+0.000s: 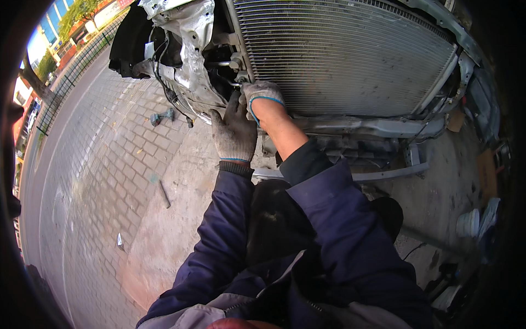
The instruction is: The person uses a power drill to remove fasteners from the front of a car, then detaches hoses and pulls the radiator out of the engine bay. The radiator is set aside and the person continues to work on the engine area.
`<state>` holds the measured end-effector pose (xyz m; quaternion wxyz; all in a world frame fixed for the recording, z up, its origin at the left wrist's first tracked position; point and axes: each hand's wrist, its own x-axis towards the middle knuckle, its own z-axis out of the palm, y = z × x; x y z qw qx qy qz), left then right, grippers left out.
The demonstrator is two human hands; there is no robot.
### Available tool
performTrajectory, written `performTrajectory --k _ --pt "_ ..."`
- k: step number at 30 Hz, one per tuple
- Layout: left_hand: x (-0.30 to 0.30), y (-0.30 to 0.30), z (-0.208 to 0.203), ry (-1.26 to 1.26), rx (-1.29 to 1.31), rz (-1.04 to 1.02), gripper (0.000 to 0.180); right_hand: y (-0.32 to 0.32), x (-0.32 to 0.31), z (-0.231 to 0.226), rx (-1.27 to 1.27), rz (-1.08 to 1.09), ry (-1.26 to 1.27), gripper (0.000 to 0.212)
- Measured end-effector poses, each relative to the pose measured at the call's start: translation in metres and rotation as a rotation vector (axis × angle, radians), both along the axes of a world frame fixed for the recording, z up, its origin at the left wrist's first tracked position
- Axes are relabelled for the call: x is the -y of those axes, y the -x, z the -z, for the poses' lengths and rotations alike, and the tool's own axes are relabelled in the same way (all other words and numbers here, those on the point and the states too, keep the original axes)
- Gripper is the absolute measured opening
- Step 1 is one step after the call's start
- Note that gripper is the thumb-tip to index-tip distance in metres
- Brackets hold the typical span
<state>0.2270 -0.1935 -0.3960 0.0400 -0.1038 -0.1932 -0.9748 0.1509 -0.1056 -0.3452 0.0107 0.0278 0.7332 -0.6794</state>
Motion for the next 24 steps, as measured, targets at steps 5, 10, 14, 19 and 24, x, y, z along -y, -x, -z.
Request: performTrajectory --k 5,10,14,19,24 --pt "0.030 -0.040 0.039 0.368 0.016 -0.052 0.084 -0.041 -0.038 0.013 0.007 -0.165 0.128 0.024" --pt "0.113 -0.170 0.182 0.692 0.443 -0.147 0.061 -0.091 -0.094 0.041 0.154 -0.315 -0.103 0.027" --pt "0.170 -0.296 0.303 1.318 1.203 -0.176 0.065 -0.115 -0.130 0.072 0.230 -0.370 -0.181 0.025" --pt "0.141 -0.422 0.363 1.852 1.466 0.210 0.067 -0.126 -0.140 0.106 0.265 -0.372 -0.166 0.024" --pt "0.070 -0.412 0.366 1.971 1.064 0.386 0.071 -0.131 -0.131 0.112 0.278 -0.441 -0.214 0.022"
